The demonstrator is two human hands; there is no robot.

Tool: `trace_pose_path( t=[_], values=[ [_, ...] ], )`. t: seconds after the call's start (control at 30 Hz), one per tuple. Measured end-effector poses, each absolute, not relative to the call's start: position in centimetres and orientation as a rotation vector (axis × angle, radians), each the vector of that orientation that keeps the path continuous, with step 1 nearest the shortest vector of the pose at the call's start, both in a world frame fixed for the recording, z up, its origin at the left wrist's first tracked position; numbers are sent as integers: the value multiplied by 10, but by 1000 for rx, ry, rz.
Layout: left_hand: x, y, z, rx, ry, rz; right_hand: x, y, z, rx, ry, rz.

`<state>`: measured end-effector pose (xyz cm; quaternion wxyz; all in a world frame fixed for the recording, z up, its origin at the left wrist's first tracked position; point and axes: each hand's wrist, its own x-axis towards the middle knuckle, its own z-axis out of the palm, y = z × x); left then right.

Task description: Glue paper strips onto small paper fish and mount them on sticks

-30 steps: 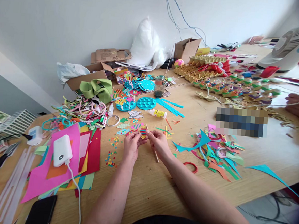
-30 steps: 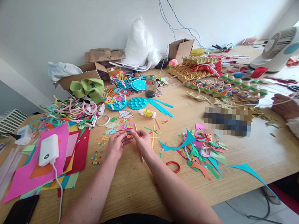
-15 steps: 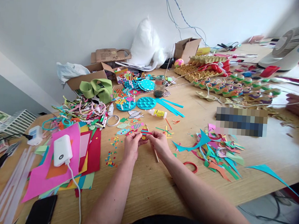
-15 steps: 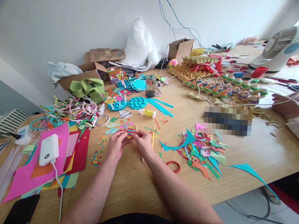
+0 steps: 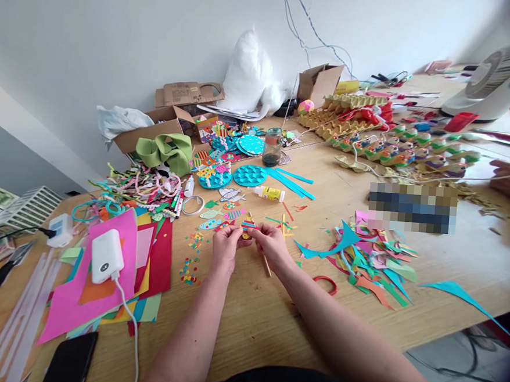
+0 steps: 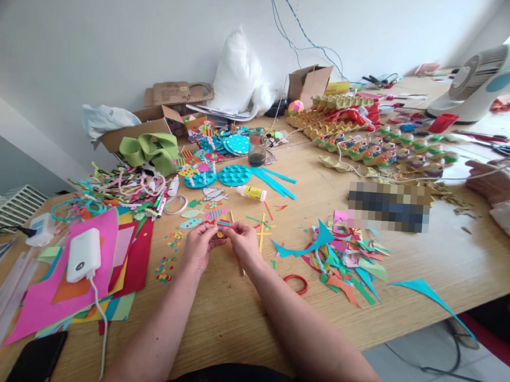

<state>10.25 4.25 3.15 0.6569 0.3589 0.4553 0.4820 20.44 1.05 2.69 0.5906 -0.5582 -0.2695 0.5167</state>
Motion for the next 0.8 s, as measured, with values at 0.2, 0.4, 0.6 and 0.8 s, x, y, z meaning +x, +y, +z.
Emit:
trace_pose_path(
  t=[0.2, 0.4, 0.6, 0.8],
  values=[
    [103, 41, 34, 840, 1026, 1075, 203, 11, 25, -1277, -629, 1214],
    [101, 41, 34, 909, 1037, 1058, 204, 10, 28, -1235, -606, 1268],
    [100, 41, 33, 931, 1051, 1045, 205, 9, 30, -1198, -583, 1271],
    [100, 42, 34, 900, 1043, 1054, 204, 10, 28, -1236, -627, 1246]
  ],
)
